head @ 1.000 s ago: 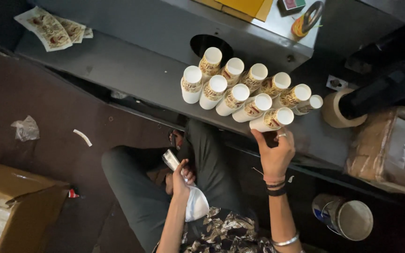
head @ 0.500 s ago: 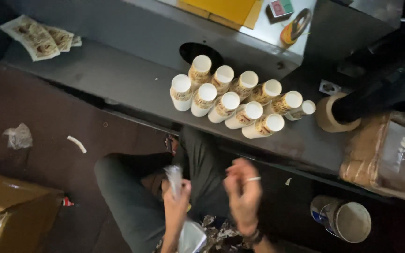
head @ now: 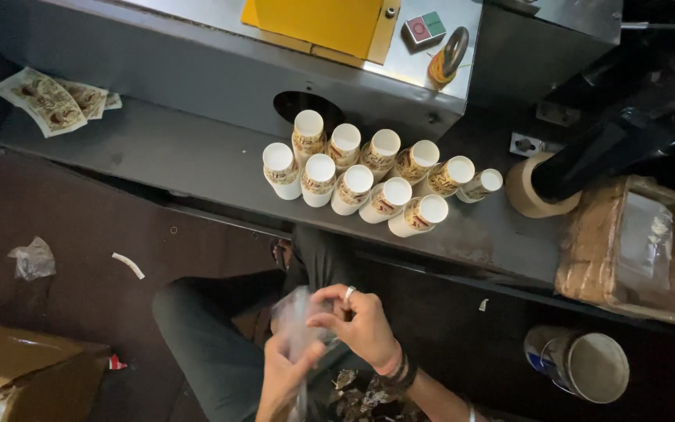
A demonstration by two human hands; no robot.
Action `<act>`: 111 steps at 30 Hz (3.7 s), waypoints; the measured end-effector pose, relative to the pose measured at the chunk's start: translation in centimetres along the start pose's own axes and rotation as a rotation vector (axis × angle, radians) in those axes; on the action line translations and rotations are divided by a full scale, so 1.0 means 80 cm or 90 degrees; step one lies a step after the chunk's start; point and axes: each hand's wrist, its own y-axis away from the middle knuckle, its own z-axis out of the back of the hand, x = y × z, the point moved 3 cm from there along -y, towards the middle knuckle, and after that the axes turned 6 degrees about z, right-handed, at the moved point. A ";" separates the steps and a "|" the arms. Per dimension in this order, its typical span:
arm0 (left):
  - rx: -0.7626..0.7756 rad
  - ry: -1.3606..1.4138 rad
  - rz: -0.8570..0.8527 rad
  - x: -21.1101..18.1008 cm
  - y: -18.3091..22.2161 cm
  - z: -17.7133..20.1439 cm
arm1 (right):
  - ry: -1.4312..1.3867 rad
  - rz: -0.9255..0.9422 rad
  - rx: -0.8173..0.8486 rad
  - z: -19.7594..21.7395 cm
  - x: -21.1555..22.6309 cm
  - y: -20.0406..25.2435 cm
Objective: The person picks up a stack of paper cups from a machine, checks them, and places them into small plastic bags.
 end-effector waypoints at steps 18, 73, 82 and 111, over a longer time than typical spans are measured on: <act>-0.128 -0.161 -0.034 0.005 0.015 0.031 | 0.067 0.177 0.006 -0.019 0.020 0.029; 0.256 0.410 -0.128 -0.200 -0.071 -0.240 | 0.249 0.395 -0.499 0.171 0.079 -0.043; 0.242 0.622 0.078 -0.029 -0.125 -0.194 | 0.559 0.243 -0.305 0.126 0.011 -0.029; 0.082 0.167 -0.012 -0.009 0.059 0.018 | -0.208 0.002 0.056 -0.057 -0.087 0.051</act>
